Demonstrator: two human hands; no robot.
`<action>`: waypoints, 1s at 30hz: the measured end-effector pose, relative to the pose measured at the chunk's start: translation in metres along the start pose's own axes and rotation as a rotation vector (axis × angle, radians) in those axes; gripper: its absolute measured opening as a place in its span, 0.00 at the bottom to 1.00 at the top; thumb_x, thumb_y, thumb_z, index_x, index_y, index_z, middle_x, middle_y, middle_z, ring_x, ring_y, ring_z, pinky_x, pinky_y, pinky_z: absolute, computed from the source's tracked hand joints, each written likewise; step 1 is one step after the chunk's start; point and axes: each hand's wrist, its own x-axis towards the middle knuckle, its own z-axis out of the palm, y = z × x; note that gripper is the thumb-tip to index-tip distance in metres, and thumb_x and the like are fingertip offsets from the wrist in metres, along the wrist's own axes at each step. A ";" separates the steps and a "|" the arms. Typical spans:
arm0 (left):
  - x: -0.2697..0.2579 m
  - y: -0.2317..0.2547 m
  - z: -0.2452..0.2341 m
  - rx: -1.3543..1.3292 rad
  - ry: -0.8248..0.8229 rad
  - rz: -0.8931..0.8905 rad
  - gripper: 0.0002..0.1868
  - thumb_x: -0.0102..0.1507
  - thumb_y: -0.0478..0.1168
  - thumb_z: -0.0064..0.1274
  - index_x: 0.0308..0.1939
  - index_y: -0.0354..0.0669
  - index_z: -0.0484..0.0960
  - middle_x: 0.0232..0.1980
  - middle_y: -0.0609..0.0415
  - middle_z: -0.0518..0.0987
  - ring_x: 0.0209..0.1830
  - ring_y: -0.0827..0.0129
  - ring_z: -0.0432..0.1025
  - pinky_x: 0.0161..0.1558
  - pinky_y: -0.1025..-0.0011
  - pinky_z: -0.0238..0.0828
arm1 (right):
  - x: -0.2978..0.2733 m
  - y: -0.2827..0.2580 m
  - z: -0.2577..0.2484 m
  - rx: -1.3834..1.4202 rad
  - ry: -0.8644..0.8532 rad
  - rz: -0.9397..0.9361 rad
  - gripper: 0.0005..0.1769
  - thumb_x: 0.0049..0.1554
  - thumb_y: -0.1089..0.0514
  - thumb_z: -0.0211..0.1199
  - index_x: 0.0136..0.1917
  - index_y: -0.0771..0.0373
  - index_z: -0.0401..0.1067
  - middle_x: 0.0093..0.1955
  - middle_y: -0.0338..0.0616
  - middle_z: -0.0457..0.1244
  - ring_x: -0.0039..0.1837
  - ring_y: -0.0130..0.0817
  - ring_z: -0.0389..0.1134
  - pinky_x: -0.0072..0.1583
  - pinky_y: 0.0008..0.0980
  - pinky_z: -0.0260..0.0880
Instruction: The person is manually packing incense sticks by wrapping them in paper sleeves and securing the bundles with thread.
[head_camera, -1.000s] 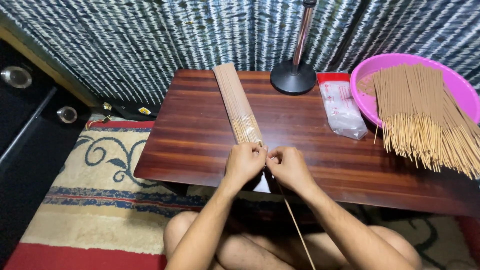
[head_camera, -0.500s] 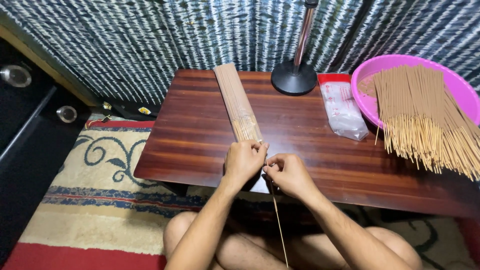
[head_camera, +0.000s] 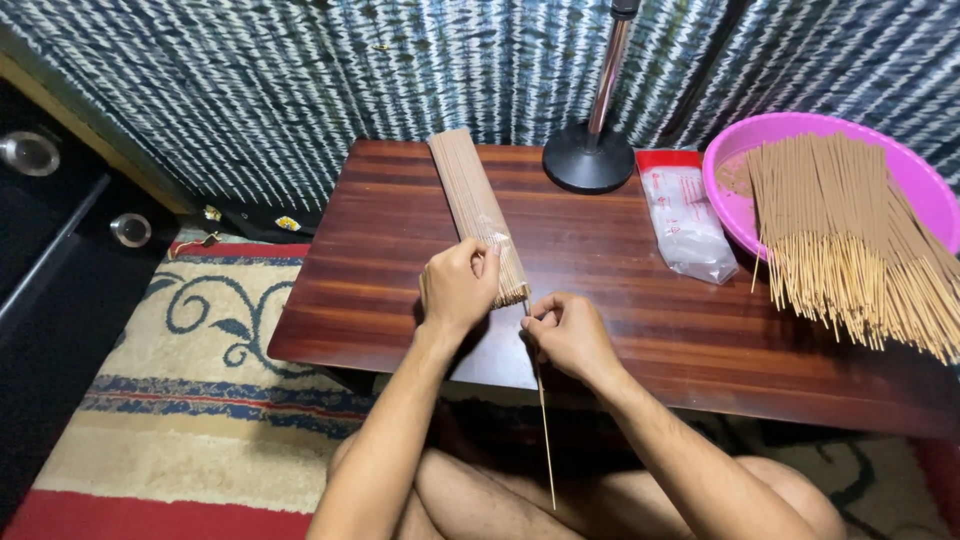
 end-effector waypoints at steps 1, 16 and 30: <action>0.003 -0.012 0.009 -0.001 0.000 0.000 0.08 0.60 0.47 0.55 0.26 0.55 0.80 0.18 0.59 0.76 0.23 0.57 0.77 0.28 0.60 0.75 | 0.002 0.001 0.000 0.000 0.001 0.000 0.12 0.51 0.59 0.68 0.48 0.66 0.78 0.25 0.45 0.69 0.26 0.33 0.71 0.40 0.28 0.71; 0.024 -0.026 0.008 0.086 -0.449 0.230 0.28 0.70 0.48 0.40 0.70 0.37 0.69 0.76 0.42 0.65 0.80 0.50 0.54 0.75 0.42 0.41 | 0.014 -0.016 0.006 -0.190 0.101 -0.083 0.13 0.48 0.56 0.71 0.45 0.65 0.79 0.30 0.49 0.70 0.43 0.52 0.75 0.48 0.46 0.74; 0.023 -0.043 0.021 0.115 -0.438 0.254 0.28 0.71 0.52 0.38 0.71 0.42 0.69 0.77 0.49 0.65 0.81 0.57 0.53 0.75 0.43 0.43 | -0.013 -0.017 -0.018 -0.473 0.050 -0.045 0.14 0.50 0.45 0.68 0.36 0.56 0.80 0.32 0.41 0.72 0.47 0.51 0.75 0.50 0.47 0.75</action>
